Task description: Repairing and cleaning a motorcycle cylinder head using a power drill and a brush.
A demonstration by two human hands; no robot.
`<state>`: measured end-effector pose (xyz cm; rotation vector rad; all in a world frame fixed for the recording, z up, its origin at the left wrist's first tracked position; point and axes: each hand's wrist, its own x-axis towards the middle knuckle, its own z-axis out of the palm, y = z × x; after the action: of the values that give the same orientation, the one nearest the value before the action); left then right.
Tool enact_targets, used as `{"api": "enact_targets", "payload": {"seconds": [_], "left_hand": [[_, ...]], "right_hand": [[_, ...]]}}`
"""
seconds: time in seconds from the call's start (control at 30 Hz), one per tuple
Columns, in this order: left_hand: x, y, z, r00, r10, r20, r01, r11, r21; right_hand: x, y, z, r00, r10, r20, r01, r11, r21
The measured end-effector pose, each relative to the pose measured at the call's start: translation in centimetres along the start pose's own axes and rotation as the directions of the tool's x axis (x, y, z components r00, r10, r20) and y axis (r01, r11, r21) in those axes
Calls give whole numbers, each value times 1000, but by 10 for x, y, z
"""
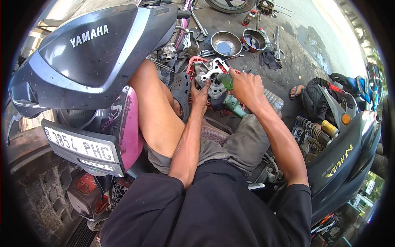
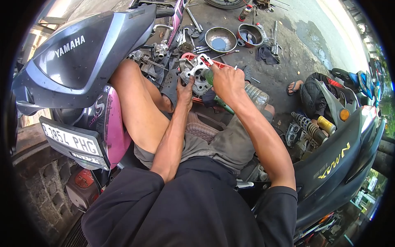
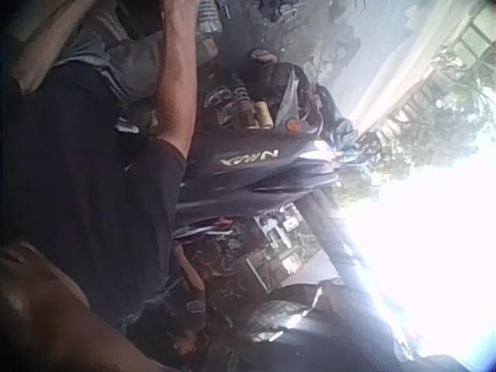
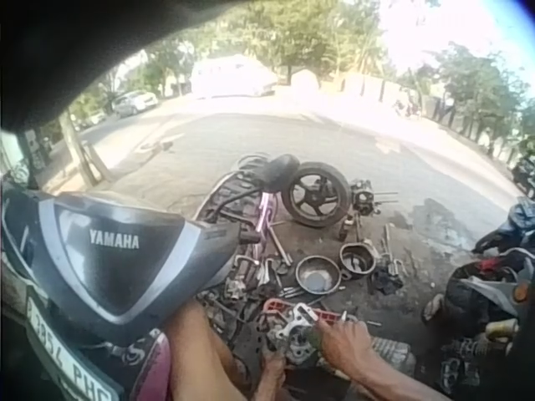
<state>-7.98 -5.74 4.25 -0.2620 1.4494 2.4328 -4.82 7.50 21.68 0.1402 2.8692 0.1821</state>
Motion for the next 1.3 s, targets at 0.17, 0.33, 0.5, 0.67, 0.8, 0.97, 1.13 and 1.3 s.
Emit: {"api": "enact_targets", "payload": {"seconds": [0.17,0.33,0.5,0.67,0.8,0.97,1.13,1.3], "left_hand": [[0,-4,2,1000,9,11,-10,1000,26],[-1,3,0,998,-24,50,22,999,30],[1,-3,-2,998,-4,63,3,1000,16],[5,-10,-5,999,-7,33,6,999,52],[2,-9,-4,1000,22,-6,-21,994,104],[-1,5,1,996,33,77,-37,998,55],[-2,7,2,995,67,71,-72,995,69],[-1,9,6,993,90,78,-99,988,115]], "right_hand": [[0,-4,-2,999,-42,22,43,999,-32],[-7,-5,-6,998,-45,34,45,999,-2],[-1,5,1,999,24,29,-23,999,-39],[-6,11,1,997,-4,72,8,998,-57],[-5,14,2,997,18,74,-14,998,-55],[-11,14,1,995,-11,102,17,999,-50],[-12,15,7,994,-7,109,17,995,-94],[-13,12,20,993,16,115,-2,992,-126]]}}
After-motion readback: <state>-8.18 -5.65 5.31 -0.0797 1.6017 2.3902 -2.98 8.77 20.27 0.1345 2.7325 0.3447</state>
